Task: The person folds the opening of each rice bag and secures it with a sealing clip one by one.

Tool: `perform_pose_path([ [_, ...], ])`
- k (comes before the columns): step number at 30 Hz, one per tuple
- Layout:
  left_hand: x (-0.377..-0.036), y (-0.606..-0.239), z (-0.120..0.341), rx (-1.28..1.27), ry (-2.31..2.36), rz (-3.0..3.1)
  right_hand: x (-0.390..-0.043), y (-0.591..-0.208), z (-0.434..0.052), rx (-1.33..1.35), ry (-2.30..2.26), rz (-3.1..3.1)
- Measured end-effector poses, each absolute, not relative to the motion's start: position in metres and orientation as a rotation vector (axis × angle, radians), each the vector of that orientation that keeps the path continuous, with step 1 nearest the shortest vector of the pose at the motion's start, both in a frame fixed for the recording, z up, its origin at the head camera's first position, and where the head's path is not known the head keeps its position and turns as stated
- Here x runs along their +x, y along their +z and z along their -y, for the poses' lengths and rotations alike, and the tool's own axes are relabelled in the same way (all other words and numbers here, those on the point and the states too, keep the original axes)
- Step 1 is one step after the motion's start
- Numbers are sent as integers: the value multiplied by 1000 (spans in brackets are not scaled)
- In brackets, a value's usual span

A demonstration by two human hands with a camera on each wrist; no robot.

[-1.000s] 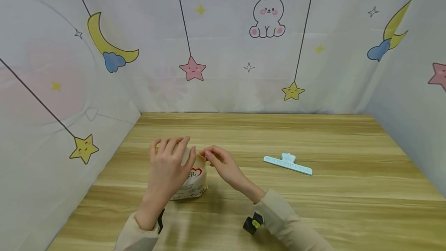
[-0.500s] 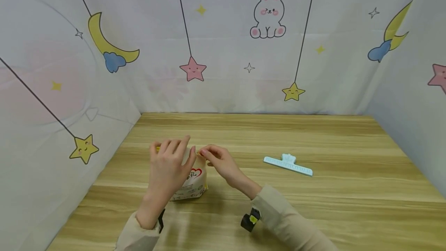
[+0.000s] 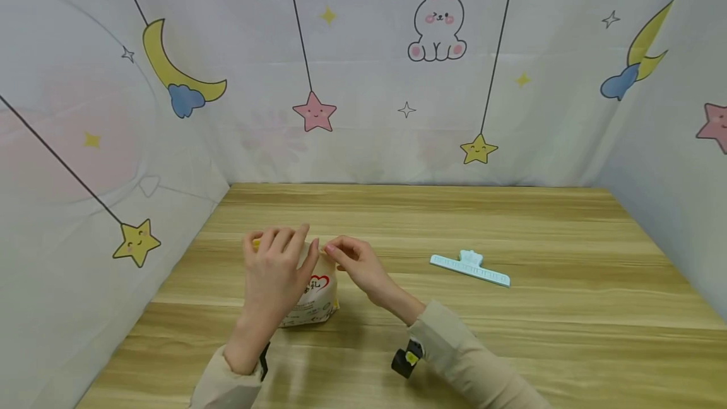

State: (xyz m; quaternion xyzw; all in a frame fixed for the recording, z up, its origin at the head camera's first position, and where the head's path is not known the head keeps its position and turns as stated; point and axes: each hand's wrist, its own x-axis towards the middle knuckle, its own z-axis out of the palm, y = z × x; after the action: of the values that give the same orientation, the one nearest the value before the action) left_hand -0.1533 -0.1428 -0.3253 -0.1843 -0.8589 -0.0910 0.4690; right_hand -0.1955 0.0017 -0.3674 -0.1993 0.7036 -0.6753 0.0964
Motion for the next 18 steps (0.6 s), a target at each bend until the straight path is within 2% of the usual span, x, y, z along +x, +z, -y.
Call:
perform_pose_path([
  [18, -155, -328, 140, -416, -225, 2110, -194, -372, -2, -707, -2008, -2108],
])
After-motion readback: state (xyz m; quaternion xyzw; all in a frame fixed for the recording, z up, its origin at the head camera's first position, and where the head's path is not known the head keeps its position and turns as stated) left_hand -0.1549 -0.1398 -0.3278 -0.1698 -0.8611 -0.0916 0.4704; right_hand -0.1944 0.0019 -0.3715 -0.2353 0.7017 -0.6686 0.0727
